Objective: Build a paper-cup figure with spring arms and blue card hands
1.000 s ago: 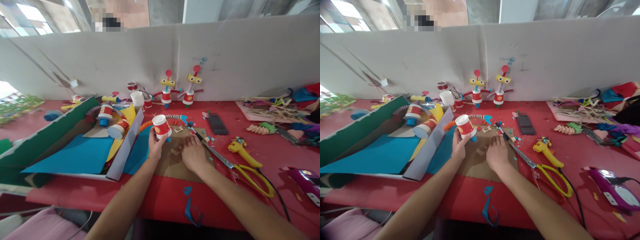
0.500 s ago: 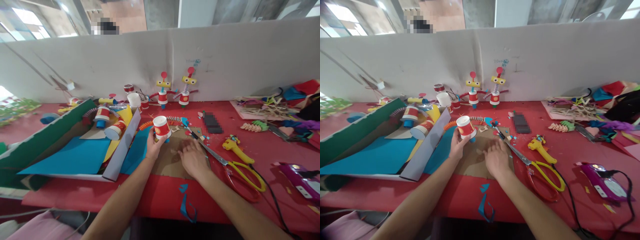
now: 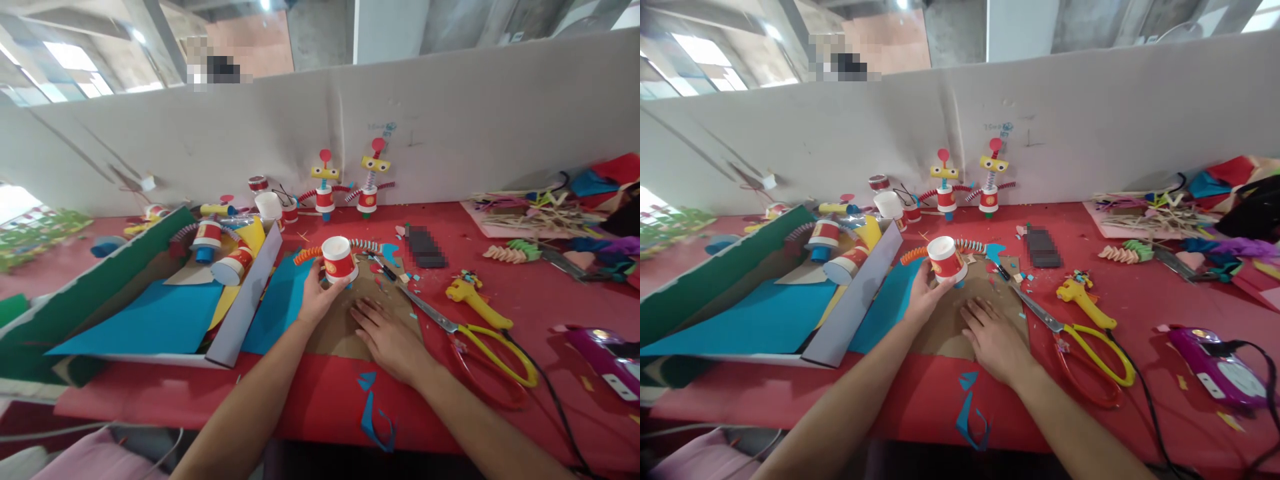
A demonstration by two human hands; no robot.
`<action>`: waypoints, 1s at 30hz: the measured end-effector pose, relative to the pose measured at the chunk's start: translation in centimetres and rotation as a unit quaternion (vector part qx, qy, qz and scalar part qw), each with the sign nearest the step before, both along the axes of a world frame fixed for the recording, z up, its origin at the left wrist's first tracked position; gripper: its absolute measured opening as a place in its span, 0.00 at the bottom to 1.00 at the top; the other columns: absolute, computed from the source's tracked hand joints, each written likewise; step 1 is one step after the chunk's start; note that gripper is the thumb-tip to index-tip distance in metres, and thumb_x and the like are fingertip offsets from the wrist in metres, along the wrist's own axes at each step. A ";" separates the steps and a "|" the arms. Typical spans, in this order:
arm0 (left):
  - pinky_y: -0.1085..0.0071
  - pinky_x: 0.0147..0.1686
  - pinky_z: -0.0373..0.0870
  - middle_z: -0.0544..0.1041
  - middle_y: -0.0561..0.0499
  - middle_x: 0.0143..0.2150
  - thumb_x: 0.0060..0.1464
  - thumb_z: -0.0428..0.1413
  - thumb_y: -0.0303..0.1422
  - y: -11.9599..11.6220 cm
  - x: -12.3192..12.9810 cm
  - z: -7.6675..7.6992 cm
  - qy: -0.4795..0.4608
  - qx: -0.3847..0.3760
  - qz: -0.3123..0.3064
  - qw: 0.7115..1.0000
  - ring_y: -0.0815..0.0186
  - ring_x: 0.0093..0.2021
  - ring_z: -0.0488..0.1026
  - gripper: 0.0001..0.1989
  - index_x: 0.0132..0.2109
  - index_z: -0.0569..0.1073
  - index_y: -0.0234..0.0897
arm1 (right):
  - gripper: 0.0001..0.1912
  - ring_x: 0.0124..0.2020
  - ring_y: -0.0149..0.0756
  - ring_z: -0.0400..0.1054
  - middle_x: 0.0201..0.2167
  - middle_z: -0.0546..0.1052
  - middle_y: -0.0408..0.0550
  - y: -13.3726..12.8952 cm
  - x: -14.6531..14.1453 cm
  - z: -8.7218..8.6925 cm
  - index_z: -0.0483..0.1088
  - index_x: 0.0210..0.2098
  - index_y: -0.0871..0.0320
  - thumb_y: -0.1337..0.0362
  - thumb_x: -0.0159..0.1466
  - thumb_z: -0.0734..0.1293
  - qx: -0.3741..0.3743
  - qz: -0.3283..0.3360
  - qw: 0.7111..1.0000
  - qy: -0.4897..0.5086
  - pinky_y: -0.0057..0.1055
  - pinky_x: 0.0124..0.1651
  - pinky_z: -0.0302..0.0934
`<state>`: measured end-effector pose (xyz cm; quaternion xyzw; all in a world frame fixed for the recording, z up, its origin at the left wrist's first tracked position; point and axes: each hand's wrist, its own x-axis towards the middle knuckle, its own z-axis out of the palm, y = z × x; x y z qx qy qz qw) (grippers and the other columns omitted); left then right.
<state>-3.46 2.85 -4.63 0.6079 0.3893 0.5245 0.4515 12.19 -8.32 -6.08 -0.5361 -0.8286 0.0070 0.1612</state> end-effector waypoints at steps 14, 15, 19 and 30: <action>0.59 0.51 0.69 0.73 0.42 0.52 0.43 0.66 0.37 0.4 1.0 -0.9 0.032 -0.040 -0.087 0.995 0.54 0.52 0.73 0.30 0.52 0.64 0.37 | 0.21 0.64 0.50 0.58 0.61 0.68 0.58 -0.2 -0.2 -0.7 0.66 0.59 0.65 0.66 0.69 0.57 -0.003 -0.007 0.999 0.036 0.49 0.64 0.56; 0.58 0.51 0.69 0.74 0.43 0.52 0.41 0.67 0.37 0.3 0.9 -0.9 0.030 -0.041 -0.092 0.994 0.54 0.52 0.73 0.31 0.52 0.64 0.37 | 0.21 0.63 0.50 0.59 0.61 0.68 0.58 -0.1 -0.2 -0.6 0.67 0.59 0.64 0.66 0.68 0.58 -0.001 -0.008 0.999 0.039 0.49 0.64 0.57; 0.56 0.53 0.68 0.74 0.43 0.50 0.33 0.70 0.35 0.4 0.8 -0.9 0.038 -0.049 -0.089 0.994 0.53 0.53 0.72 0.35 0.49 0.64 0.36 | 0.20 0.61 0.47 0.62 0.58 0.71 0.57 -0.1 0.1 -0.3 0.68 0.57 0.63 0.66 0.68 0.57 -0.003 -0.010 0.997 0.075 0.48 0.62 0.60; 0.54 0.57 0.64 0.71 0.40 0.55 0.32 0.70 0.33 0.5 -0.5 -0.9 0.067 -0.038 -0.091 0.993 0.51 0.58 0.68 0.40 0.54 0.65 0.36 | 0.13 0.43 0.40 0.72 0.39 0.78 0.51 -0.1 0.7 0.2 0.73 0.39 0.57 0.67 0.69 0.56 0.031 -0.093 0.969 0.225 0.38 0.48 0.66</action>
